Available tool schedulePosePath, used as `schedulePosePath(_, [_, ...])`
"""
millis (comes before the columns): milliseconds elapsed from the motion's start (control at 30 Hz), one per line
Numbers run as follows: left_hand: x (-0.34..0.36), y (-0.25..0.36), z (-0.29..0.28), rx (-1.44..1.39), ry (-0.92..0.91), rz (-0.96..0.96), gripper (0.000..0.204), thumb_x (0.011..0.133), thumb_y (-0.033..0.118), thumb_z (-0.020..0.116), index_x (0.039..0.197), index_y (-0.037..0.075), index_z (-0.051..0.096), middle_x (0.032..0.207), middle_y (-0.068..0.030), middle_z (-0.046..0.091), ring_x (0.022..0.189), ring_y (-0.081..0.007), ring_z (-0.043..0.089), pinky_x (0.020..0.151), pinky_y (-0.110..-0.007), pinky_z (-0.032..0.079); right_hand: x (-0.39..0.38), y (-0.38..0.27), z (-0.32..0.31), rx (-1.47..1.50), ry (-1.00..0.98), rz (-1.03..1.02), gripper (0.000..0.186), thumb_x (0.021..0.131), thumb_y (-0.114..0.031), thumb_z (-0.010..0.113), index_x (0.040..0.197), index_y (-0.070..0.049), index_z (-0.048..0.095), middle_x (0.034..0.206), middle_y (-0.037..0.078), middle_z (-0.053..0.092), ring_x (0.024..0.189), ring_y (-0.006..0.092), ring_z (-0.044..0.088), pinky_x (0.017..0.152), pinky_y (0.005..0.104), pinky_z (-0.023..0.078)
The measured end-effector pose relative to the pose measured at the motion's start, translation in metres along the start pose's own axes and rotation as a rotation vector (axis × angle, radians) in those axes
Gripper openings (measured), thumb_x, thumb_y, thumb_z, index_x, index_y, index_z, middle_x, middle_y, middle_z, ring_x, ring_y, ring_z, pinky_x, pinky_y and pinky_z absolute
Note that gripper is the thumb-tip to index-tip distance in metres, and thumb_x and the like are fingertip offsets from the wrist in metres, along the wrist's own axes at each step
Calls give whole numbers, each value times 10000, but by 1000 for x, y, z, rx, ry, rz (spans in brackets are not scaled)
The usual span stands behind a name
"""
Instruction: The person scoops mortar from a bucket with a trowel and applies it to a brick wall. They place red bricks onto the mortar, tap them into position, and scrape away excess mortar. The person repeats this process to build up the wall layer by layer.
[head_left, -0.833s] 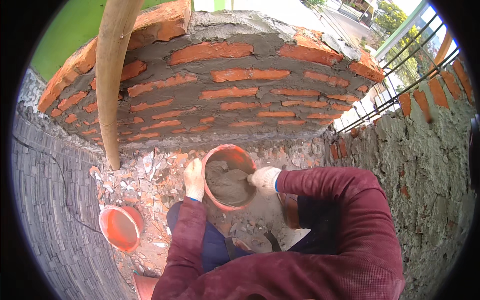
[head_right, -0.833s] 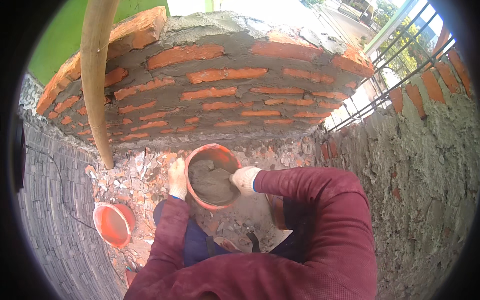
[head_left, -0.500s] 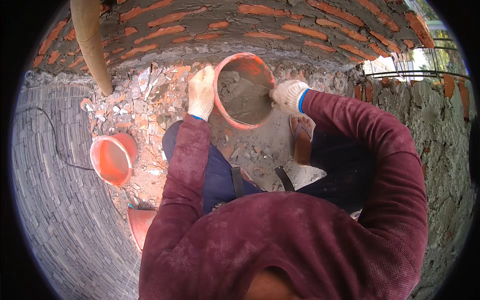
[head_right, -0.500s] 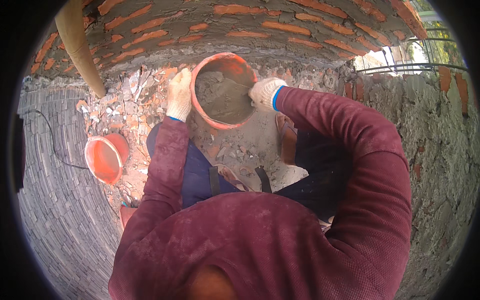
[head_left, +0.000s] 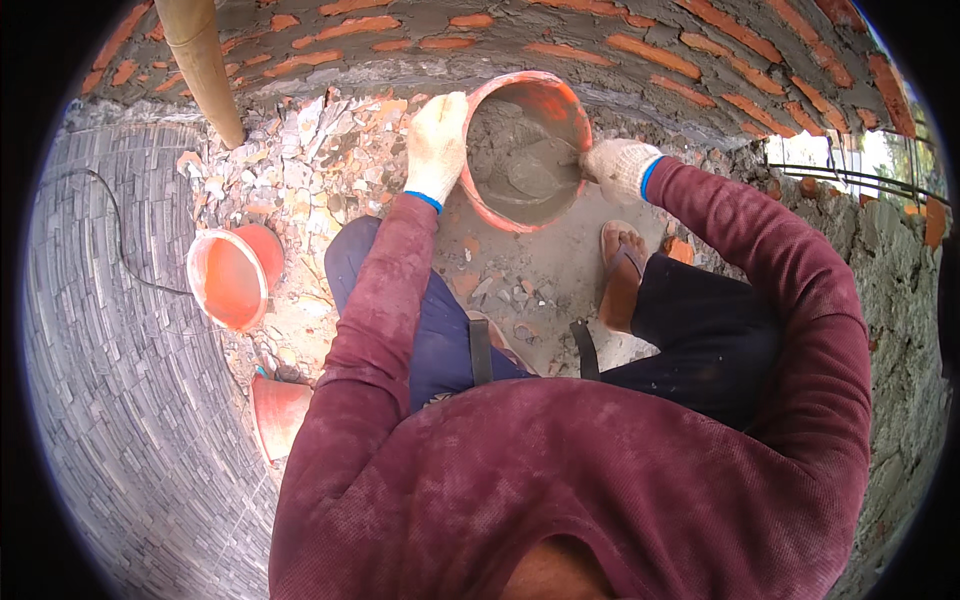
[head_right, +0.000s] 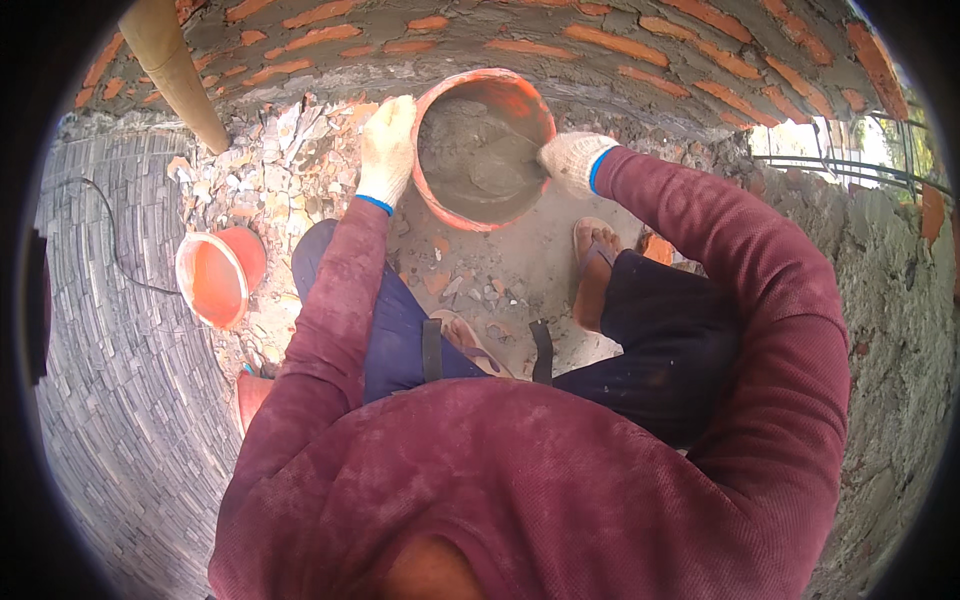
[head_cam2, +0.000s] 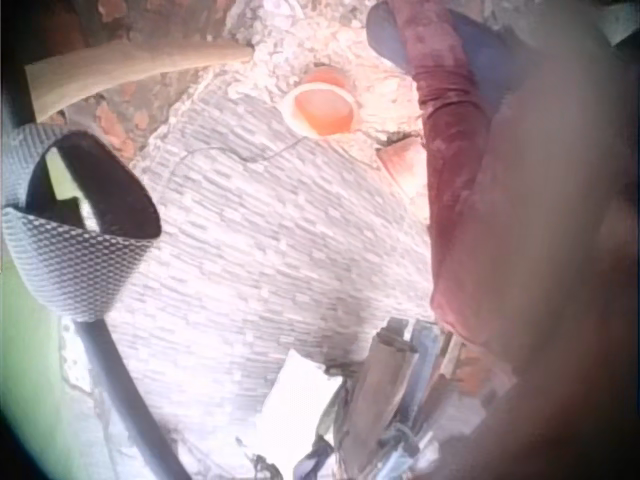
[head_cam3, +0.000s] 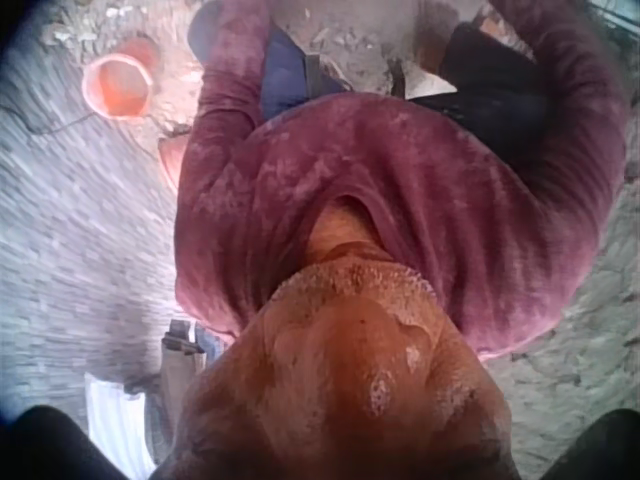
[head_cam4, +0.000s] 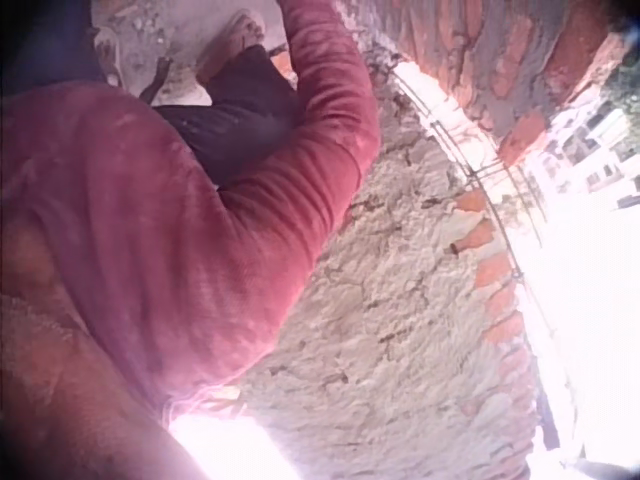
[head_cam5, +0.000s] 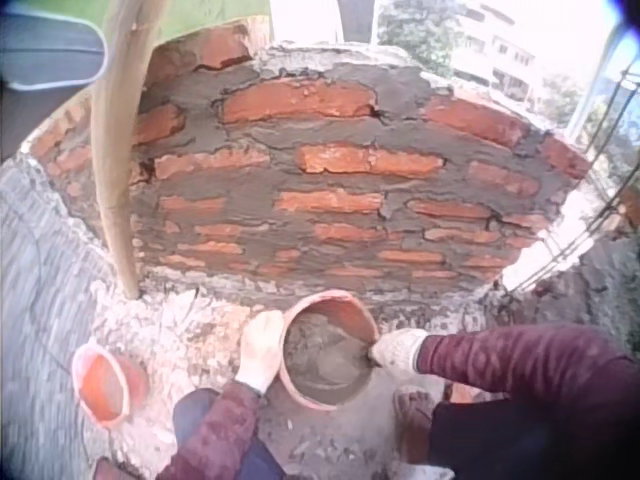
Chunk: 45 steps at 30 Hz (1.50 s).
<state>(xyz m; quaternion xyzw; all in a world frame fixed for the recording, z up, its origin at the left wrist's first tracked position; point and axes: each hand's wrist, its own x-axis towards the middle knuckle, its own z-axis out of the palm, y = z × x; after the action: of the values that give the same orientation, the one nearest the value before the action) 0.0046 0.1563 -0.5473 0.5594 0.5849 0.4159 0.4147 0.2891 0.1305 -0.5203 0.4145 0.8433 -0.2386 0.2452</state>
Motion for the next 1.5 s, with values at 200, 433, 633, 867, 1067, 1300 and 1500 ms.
schedulePosePath(200, [-7, -9, -4, -44, 82, -112, 431, 1040, 359, 535, 1118, -38, 685, 999, -194, 707, 946, -277, 646, 863, -386, 486, 19, -30, 21, 597, -45, -22, 220, 817, -90, 631, 1027, -22, 636, 900, 156, 688, 875, 332, 683, 761, 436, 537])
schedulePosePath(433, [1, -23, -8, -264, 43, -190, 449, 1066, 380, 507, 1099, -37, 670, 996, -93, 673, 940, -175, 581, 853, -335, 477, 7, -4, 41, 1091, -163, 49, 256, 790, -107, 719, 1022, -17, 662, 911, 64, 652, 889, 185, 614, 853, 345, 505])
schedulePosePath(633, [16, -47, -16, -406, 103, -255, 498, 1082, 410, 468, 1109, -46, 666, 1040, -83, 675, 966, -172, 573, 874, -325, 472, -42, 7, 5, 1248, -190, 40, 274, 836, -73, 720, 1085, 2, 631, 790, 11, 613, 585, 111, 588, 522, 298, 507])
schedulePosePath(867, [37, -76, -10, -422, 117, -192, 513, 1074, 428, 487, 1046, -49, 677, 963, -69, 673, 908, -176, 589, 819, -344, 475, -179, 21, -128, 1303, -115, 57, 236, 836, -22, 734, 1028, 37, 610, 620, -45, 471, 467, 82, 531, 467, 266, 493])
schedulePosePath(1067, [36, -62, -27, -330, 121, -155, 495, 1088, 413, 487, 1075, -48, 666, 984, -51, 658, 914, -148, 577, 820, -318, 476, -297, 42, -261, 1072, 217, 231, 247, 791, -43, 738, 1009, 28, 645, 725, 44, 624, 569, 83, 602, 621, 252, 527])
schedulePosePath(1300, [35, -83, -25, -418, 71, -213, 499, 1093, 391, 486, 1166, -69, 666, 1060, -81, 680, 976, -168, 607, 867, -327, 487, -331, 81, -319, 135, 675, 534, 540, 807, -194, 718, 1309, -19, 620, 1058, 111, 717, 914, 242, 691, 835, 395, 564])
schedulePosePath(1500, [25, -57, -24, -406, 45, -202, 503, 1085, 415, 504, 1172, -52, 671, 1066, -60, 676, 984, -156, 599, 868, -318, 486, -315, 80, -252, -762, 1030, 717, 430, 902, -133, 633, 1328, -170, 589, 954, 123, 689, 832, 317, 714, 662, 437, 575])
